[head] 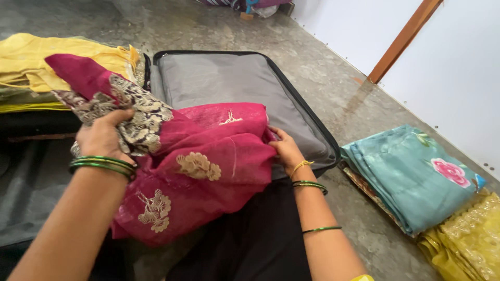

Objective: The person sits on the floor with an open suitcase and rearranges folded traditional garments. They lift each folded outfit out, smooth and refold it on their lap, set it aside, and place it back into the suitcase, also repositioning a small container and a fabric pouch inside.

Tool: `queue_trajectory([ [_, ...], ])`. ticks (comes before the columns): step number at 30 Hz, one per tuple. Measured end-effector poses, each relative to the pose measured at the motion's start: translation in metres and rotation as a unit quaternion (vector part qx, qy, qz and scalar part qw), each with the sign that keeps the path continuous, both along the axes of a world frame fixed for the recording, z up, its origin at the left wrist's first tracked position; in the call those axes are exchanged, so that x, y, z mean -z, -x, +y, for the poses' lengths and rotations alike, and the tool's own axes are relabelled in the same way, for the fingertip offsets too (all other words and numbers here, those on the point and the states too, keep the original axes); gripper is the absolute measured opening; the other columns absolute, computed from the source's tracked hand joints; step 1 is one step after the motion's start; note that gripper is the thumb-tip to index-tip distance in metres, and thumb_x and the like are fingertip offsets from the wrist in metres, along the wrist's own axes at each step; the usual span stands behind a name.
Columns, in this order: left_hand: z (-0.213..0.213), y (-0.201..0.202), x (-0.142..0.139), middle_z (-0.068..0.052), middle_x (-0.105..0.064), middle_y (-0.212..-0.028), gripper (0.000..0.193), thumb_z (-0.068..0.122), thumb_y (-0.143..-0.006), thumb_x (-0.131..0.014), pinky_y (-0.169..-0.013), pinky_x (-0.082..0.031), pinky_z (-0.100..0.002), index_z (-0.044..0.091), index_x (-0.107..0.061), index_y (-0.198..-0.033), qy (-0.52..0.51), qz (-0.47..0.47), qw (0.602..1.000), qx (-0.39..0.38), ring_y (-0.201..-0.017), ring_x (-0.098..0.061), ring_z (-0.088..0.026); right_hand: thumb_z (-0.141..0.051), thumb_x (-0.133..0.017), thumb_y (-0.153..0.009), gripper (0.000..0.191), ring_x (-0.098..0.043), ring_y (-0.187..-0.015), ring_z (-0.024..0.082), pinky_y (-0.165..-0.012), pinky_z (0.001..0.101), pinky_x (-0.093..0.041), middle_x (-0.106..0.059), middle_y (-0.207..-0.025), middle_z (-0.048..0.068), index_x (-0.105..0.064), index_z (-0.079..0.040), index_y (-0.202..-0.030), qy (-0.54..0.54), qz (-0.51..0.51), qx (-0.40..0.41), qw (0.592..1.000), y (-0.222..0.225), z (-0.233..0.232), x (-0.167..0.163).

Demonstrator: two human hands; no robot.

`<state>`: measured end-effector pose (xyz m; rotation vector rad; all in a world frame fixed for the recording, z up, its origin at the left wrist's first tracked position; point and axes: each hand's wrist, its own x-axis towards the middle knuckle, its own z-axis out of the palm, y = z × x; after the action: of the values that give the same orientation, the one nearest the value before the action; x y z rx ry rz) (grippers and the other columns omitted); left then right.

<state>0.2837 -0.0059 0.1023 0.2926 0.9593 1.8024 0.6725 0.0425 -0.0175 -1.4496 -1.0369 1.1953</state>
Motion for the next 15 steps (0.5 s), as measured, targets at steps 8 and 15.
queue_trajectory([
  [8,0.006,0.052,-0.069,-0.008,-0.077,-0.109,0.022,0.021,-0.091,-0.072,-0.065,-0.059,-0.036,0.012,-0.079,-0.11,0.061,0.361,0.927,0.084,-0.078,-0.073,-0.02,-0.023,-0.062,-0.085,0.047,-0.068,-0.119,0.036,-0.101,0.0415,-0.053,-0.075,-0.124,0.016,-0.075,-0.022,-0.13,-0.011,-0.453,-0.043,0.89,0.028,0.029,0.001],
  [15,0.013,0.079,-0.131,-0.014,-0.077,-0.111,0.024,0.0,-0.085,-0.064,-0.096,-0.062,-0.04,-0.003,-0.071,-0.108,-0.264,0.051,0.936,0.227,-0.104,-0.078,-0.026,-0.042,-0.073,-0.082,0.047,-0.064,-0.12,0.038,-0.097,0.0497,-0.053,-0.069,-0.125,0.014,-0.071,-0.017,-0.121,0.096,-0.487,0.071,0.865,0.064,0.015,-0.058],
])
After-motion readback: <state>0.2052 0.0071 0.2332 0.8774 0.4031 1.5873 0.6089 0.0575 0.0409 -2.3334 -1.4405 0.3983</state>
